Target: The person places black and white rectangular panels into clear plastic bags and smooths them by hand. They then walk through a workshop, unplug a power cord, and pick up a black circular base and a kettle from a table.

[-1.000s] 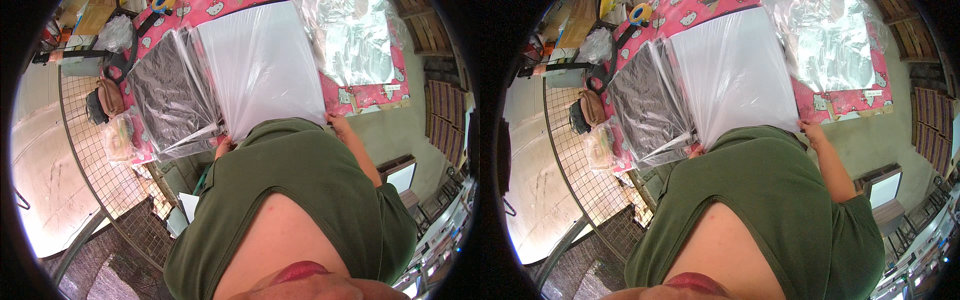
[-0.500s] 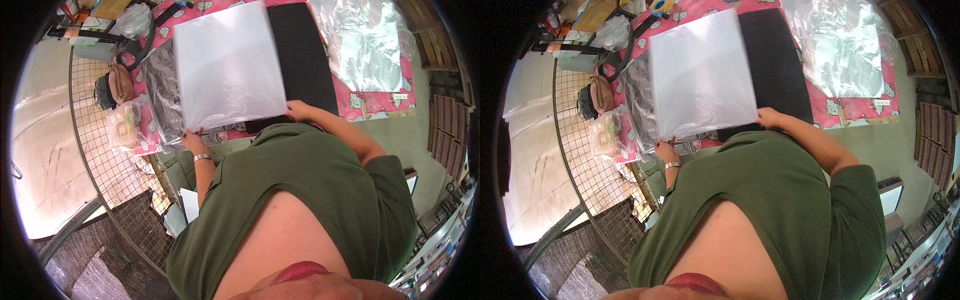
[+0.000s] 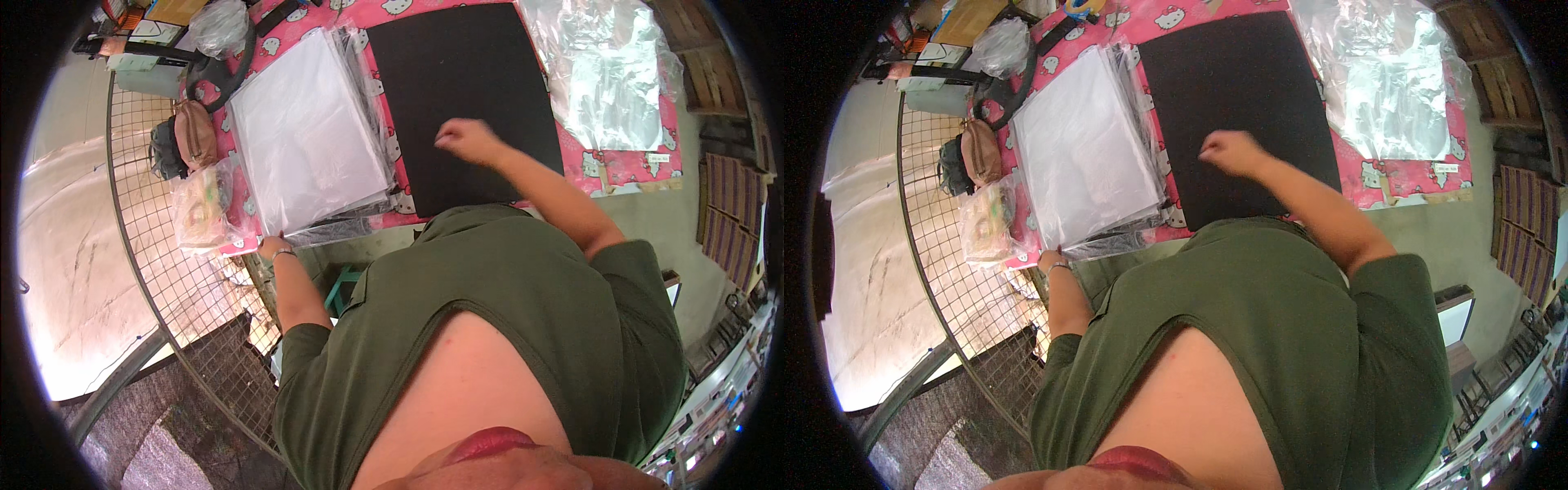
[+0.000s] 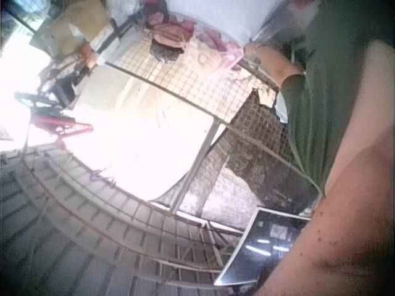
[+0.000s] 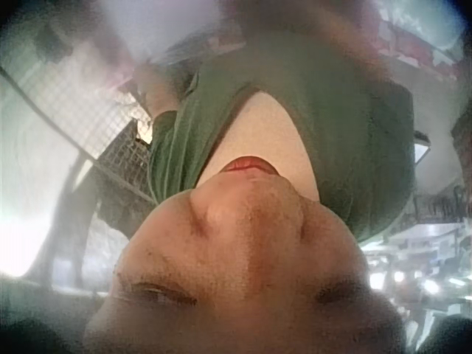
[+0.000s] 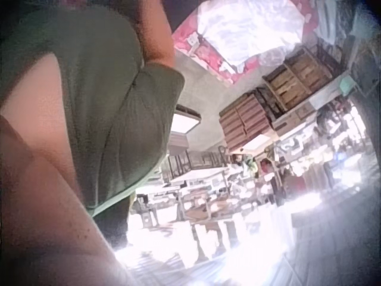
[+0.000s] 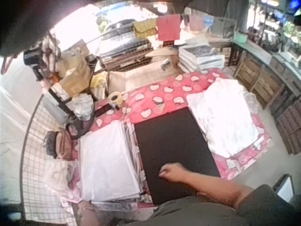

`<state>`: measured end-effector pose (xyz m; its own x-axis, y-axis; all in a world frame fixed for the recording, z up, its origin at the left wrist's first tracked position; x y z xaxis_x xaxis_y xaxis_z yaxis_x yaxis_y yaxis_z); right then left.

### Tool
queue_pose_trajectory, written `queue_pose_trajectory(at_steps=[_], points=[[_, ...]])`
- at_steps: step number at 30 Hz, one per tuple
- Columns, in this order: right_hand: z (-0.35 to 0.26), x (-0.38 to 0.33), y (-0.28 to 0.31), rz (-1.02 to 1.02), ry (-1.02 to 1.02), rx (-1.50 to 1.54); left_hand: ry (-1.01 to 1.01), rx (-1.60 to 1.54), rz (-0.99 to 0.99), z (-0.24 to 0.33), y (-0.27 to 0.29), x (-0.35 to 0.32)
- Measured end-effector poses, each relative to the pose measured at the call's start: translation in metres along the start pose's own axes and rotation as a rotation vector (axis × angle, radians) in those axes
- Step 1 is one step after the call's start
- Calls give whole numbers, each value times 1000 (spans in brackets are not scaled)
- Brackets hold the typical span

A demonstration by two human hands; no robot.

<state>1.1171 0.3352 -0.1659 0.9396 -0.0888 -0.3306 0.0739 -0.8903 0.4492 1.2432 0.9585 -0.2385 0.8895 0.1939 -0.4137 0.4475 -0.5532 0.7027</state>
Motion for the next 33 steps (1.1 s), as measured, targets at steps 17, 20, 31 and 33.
queue_pose_trajectory(at_steps=[17,20,31,33], points=[[276,-130,231,579,-541,-179,-377,-1731,427,245,214,-107],[273,-140,242,398,-658,165,-617,-1563,391,309,273,-167],[60,-127,311,685,19,-52,-1402,-1379,611,438,466,-373],[-8,-124,259,521,128,-144,-1468,-1473,512,444,487,-394]])
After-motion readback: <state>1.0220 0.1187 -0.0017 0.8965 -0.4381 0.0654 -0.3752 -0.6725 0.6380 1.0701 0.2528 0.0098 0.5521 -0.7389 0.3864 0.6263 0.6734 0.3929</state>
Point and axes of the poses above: each hand's wrist, its own x-axis towards the middle knuckle, its own y-axis out of the back of the hand, z = x × y, the point moved 10 cm from there along x, towards the middle knuckle, and after that the axes turned 6 degrees about -y, right-handed, at the moved point
